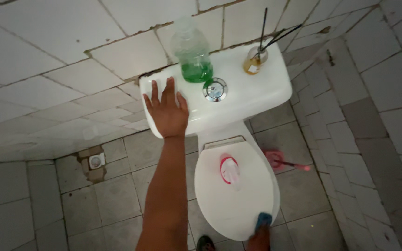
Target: The person wipes the toilet tank, seat, and rim using a blue cloth. They lift the seat to wipe underneath and continue cleaning the exterior surfaces.
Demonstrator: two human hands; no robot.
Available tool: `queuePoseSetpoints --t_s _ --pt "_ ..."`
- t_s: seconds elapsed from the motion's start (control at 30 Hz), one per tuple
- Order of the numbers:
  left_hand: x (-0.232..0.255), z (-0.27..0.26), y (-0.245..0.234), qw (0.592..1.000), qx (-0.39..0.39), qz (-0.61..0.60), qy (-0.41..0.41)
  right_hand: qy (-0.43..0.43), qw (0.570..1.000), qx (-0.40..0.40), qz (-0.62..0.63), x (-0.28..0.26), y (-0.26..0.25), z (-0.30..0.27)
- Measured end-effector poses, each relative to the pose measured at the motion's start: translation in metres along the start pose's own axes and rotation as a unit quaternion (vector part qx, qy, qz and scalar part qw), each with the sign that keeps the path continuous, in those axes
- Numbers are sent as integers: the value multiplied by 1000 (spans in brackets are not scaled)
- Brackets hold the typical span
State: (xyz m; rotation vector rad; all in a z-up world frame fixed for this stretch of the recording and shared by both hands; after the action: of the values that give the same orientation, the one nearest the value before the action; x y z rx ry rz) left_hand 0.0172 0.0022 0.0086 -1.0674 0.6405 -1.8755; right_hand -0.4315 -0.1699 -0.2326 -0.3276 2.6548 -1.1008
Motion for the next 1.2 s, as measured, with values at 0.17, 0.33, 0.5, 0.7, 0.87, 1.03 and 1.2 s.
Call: queuePoseSetpoints --t_s 0.17,0.33,0.5,0.7,0.87,1.03,1.2 --pt "0 2 0 1000 1 2 -3 34 994 -70 76 -16 36 -33" --pt "0 0 2 1000 13 12 11 1 975 -178 135 -39 72 -61" --pt "1 0 2 1000 7 -7 -8 -17 973 -165 158 -77 102 -72" --pt "2 0 0 1000 3 8 -5 -176 967 -65 174 -129 112 -57" --pt "2 1 -1 1000 -5 4 -14 -440 882 -117 117 -127 84 -37" --pt "2 0 0 1000 15 -3 0 -804 489 28 -337 -90 65 -37" --pt "3 -1 2 1000 0 15 -6 -787 526 -92 -310 -124 80 -18"
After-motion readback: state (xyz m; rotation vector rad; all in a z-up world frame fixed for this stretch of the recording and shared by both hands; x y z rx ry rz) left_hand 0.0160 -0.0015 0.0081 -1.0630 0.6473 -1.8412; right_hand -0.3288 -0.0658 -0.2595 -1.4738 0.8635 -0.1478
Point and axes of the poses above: each hand's wrist, its own z-axis towards the middle knuckle, its own y-axis out of the palm, x = y × z, the point moved 2 cm from there along z, towards the middle knuckle, and after that the axes turned 9 degrees about -z, right-handed, at the moved point
